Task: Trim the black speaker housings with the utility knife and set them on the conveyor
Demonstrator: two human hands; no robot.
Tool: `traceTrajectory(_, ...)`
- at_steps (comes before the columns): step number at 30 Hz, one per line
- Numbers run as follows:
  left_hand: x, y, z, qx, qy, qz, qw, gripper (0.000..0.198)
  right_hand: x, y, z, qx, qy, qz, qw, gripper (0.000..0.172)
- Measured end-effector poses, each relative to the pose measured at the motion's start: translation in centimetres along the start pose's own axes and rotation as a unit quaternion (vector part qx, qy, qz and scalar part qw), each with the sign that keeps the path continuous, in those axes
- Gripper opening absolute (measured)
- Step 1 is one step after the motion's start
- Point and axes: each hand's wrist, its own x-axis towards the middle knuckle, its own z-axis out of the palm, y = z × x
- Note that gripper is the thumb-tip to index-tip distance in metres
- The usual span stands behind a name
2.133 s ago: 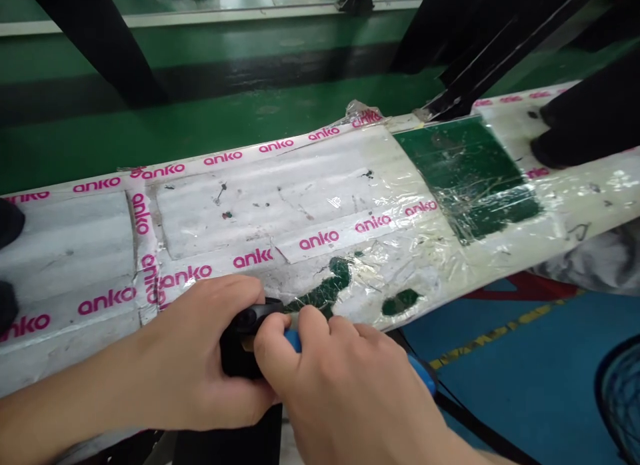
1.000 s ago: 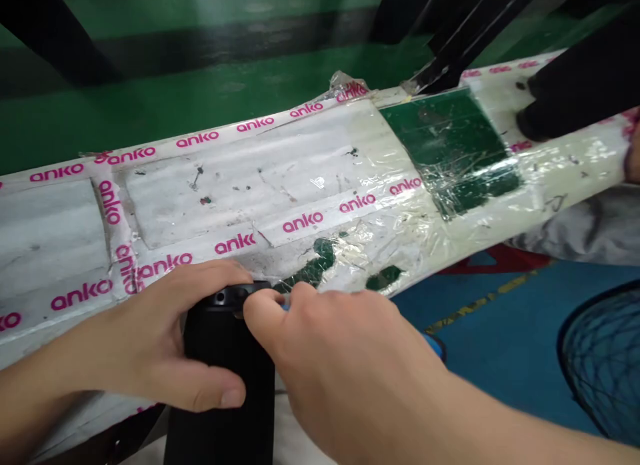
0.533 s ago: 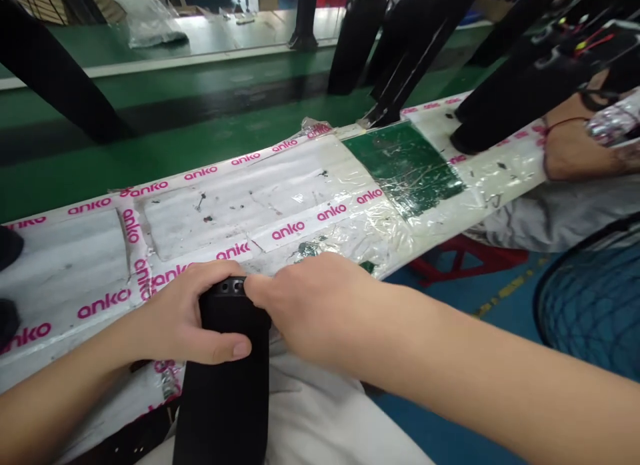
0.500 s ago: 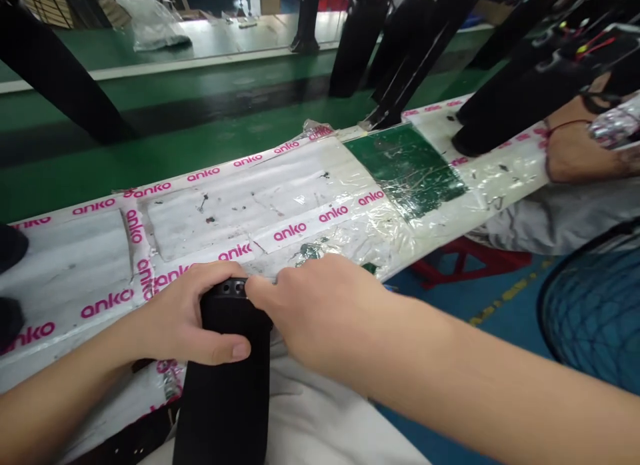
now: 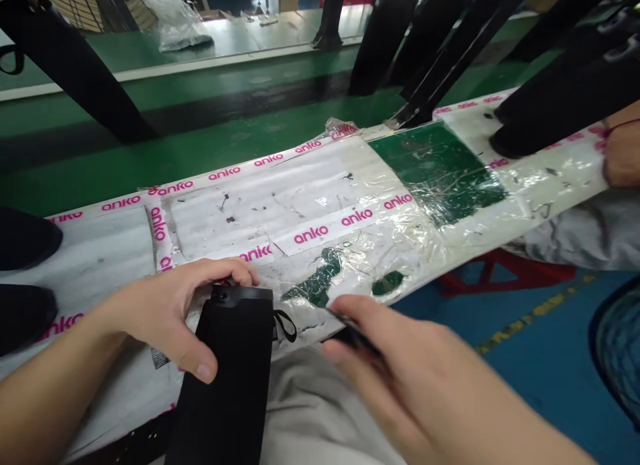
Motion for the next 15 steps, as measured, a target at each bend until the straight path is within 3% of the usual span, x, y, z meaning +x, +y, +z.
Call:
traceTrajectory(4,-2.2,2.5,-1.1,0.134,-0.013,-0.038,0.99,0.084,1.9,-4.6,4.8,0.318,-0.009,0.041,0.947,0.033)
traceTrajectory(7,-2.9,4.2,-0.1,0.183,0.006,-0.115,0.976,0.086,3.6,-6.5,6.6,0.41,0.027,0.085,0.908,0.04)
traceTrajectory(11,-2.5,5.2,2.0,0.247,0.064,-0.194,0.947,0.073,4.9,-6.9,7.6,0.512,-0.01,0.119,0.851,0.046)
traceTrajectory(15,-2.0,4.5,2.0,0.256,0.08,-0.183,0.946,0.065,4.6,-6.7,8.5,0.538,0.006,0.128,0.833,0.041)
